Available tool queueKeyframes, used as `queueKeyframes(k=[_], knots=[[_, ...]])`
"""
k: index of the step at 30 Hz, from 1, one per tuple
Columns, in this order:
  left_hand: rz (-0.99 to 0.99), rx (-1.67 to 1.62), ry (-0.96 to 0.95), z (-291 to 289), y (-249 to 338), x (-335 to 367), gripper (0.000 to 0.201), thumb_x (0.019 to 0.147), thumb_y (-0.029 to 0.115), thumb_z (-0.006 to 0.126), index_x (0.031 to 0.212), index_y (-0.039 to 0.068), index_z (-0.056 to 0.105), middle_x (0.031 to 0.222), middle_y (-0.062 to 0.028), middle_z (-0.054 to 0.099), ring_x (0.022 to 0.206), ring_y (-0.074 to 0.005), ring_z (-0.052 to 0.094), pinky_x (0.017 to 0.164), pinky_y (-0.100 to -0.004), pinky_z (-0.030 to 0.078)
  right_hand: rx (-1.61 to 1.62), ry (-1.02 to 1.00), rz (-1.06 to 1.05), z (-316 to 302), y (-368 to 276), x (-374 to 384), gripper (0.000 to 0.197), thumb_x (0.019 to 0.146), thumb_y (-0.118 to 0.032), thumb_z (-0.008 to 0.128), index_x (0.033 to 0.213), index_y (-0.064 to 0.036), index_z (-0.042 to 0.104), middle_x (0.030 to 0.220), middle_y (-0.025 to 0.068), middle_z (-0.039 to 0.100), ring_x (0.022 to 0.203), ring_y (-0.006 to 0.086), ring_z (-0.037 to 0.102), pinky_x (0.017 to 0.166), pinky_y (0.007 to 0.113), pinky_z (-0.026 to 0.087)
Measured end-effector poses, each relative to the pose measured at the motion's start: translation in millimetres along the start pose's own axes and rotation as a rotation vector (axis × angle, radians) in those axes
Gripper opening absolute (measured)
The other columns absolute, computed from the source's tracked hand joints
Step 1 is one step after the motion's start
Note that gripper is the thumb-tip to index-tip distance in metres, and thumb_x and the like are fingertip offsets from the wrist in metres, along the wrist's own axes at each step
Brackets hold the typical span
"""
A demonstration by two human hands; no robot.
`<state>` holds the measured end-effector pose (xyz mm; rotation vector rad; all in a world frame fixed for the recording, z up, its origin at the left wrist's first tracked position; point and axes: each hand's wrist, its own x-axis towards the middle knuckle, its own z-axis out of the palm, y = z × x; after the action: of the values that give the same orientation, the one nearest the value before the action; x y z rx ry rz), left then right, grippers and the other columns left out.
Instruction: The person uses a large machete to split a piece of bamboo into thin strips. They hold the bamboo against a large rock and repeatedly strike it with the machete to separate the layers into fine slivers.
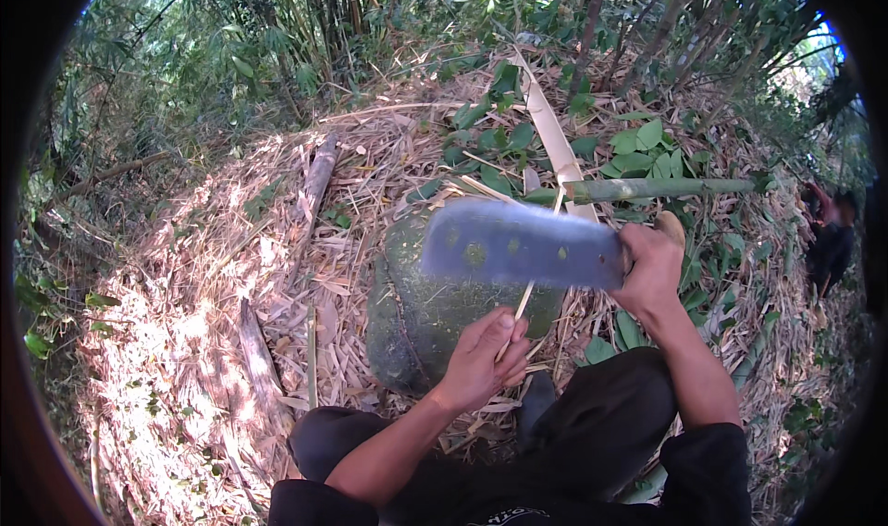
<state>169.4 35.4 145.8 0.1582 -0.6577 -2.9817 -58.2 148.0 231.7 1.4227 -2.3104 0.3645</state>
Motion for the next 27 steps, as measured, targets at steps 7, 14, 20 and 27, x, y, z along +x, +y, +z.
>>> queueKeyframes(k=[7,14,20,27], knots=[[-0.016,-0.084,0.007,5,10,-4,0.03,0.106,0.034,0.033,0.096,0.011,0.048,0.052,0.0017,0.032,0.04,-0.0081,0.024,0.042,-0.0252,0.023,0.085,0.031,0.165,-20,-4,-10,0.024,0.064,-0.02,0.073,0.069,-0.0047,0.055,0.063,0.0153,0.056,0.062,0.0352,0.06,0.057,0.04,0.045],[-0.062,-0.213,0.207,-4,5,-13,0.036,0.102,0.044,0.039,0.101,0.011,0.052,0.051,0.002,0.031,0.042,-0.0089,0.028,0.045,-0.0251,0.026,0.175,-0.156,-0.299,-13,-47,-14,0.029,0.062,-0.028,0.075,0.07,-0.0079,0.055,0.065,0.0092,0.058,0.062,0.0313,0.062,0.059,0.042,0.049],[-0.112,-0.087,0.236,2,24,-11,0.035,0.104,0.043,0.037,0.093,0.013,0.052,0.049,0.0034,0.03,0.038,-0.0085,0.024,0.041,-0.0241,0.023,0.053,-0.151,-0.148,0,-34,-4,0.029,0.064,-0.028,0.075,0.075,-0.0065,0.059,0.066,0.0106,0.061,0.064,0.0323,0.063,0.061,0.044,0.05],[-0.051,-0.191,0.168,16,7,-15,0.027,0.104,0.034,0.037,0.087,0.015,0.046,0.048,0.0037,0.03,0.036,-0.0078,0.023,0.037,-0.0242,0.02,-0.122,-0.143,0.52,-17,2,5,0.027,0.066,-0.027,0.075,0.086,-0.0092,0.07,0.072,0.0158,0.067,0.071,0.0384,0.066,0.065,0.047,0.053]])
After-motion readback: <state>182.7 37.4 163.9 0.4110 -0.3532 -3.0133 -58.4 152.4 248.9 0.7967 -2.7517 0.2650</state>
